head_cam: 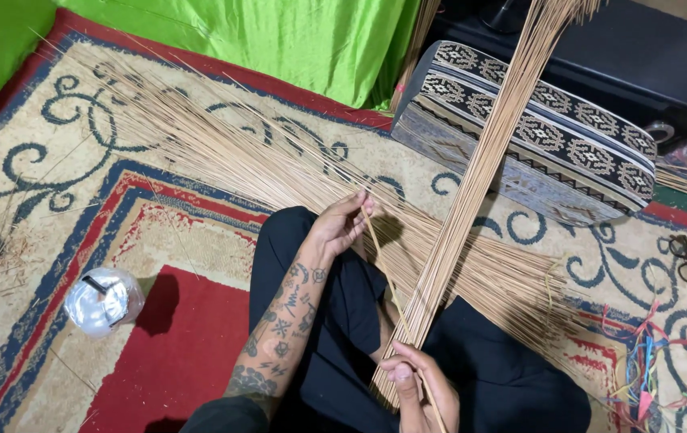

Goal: Weaving thin wooden sticks together to form a mat while sitting on the floor

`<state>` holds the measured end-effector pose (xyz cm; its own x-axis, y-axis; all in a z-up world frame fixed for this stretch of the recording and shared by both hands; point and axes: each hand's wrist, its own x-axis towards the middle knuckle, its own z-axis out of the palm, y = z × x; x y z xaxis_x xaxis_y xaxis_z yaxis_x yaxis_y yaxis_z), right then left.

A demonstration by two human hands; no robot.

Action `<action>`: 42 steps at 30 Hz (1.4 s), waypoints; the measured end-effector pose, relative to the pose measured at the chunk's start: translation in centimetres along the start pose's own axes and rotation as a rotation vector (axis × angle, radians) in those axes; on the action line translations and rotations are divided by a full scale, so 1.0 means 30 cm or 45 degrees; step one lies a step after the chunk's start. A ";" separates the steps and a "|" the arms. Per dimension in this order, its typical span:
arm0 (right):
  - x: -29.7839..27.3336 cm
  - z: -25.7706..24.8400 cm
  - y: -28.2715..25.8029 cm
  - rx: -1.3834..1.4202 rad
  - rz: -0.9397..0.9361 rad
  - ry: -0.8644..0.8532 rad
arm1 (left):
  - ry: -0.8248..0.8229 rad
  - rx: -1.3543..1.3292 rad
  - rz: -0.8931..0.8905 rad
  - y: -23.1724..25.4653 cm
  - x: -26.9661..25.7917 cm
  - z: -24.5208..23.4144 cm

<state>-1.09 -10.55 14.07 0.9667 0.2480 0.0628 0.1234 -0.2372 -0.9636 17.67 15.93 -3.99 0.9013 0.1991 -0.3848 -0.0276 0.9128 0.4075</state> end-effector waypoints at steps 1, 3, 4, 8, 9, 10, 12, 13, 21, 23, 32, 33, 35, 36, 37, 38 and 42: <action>0.004 -0.003 0.002 -0.002 0.005 0.004 | 0.001 0.000 -0.007 0.005 -0.024 0.013; 0.015 -0.004 0.006 -0.010 -0.233 -0.097 | -0.002 0.161 0.001 0.024 -0.063 0.048; 0.013 0.006 0.001 -0.010 -0.234 -0.094 | -0.005 0.164 0.000 0.017 -0.045 0.028; -0.013 0.042 0.018 0.112 -0.236 -0.030 | -0.284 0.015 -0.057 0.012 -0.036 -0.010; -0.021 0.048 0.031 0.158 -0.185 0.009 | -0.325 0.049 -0.073 0.016 -0.046 -0.003; -0.010 0.044 0.030 0.157 -0.182 0.012 | -0.324 0.049 -0.077 0.010 -0.071 0.015; 0.006 0.032 0.029 -0.034 -0.261 -0.070 | -0.542 0.152 -0.013 -0.006 -0.125 0.049; 0.013 0.033 0.038 -0.035 -0.253 -0.066 | -0.539 0.152 -0.021 -0.037 -0.144 0.031; 0.015 0.049 0.057 -0.006 -0.244 -0.091 | -0.548 -0.097 -0.188 -0.230 -0.181 -0.133; -0.016 0.057 0.065 0.058 -0.291 -0.068 | -0.442 -0.117 -0.133 -0.229 -0.153 -0.129; -0.012 0.049 0.021 -0.064 -0.303 -0.090 | -0.634 -0.052 -0.174 -0.186 -0.223 -0.071; -0.013 0.048 0.021 -0.070 -0.343 -0.070 | -0.581 -0.102 -0.141 -0.190 -0.211 -0.078; -0.013 0.042 0.026 -0.041 -0.367 -0.076 | -0.483 -0.122 -0.107 -0.199 -0.180 -0.085; -0.013 0.039 0.029 -0.013 -0.390 -0.079 | -0.386 -0.141 -0.078 -0.205 -0.163 -0.086; -0.017 0.043 0.040 -0.013 -0.390 -0.078 | -0.388 -0.141 -0.078 -0.197 -0.191 -0.073; -0.015 0.047 0.051 0.039 -0.373 -0.080 | -0.465 -0.042 -0.102 -0.186 -0.215 -0.056; -0.007 0.049 0.073 0.006 -0.326 -0.087 | -0.684 0.102 -0.142 -0.164 -0.253 -0.043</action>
<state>-1.36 -9.74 11.56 0.8866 0.3623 0.2876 0.3612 -0.1540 -0.9197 10.41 10.39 -4.15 0.9912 -0.1267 0.0389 0.0950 0.8837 0.4583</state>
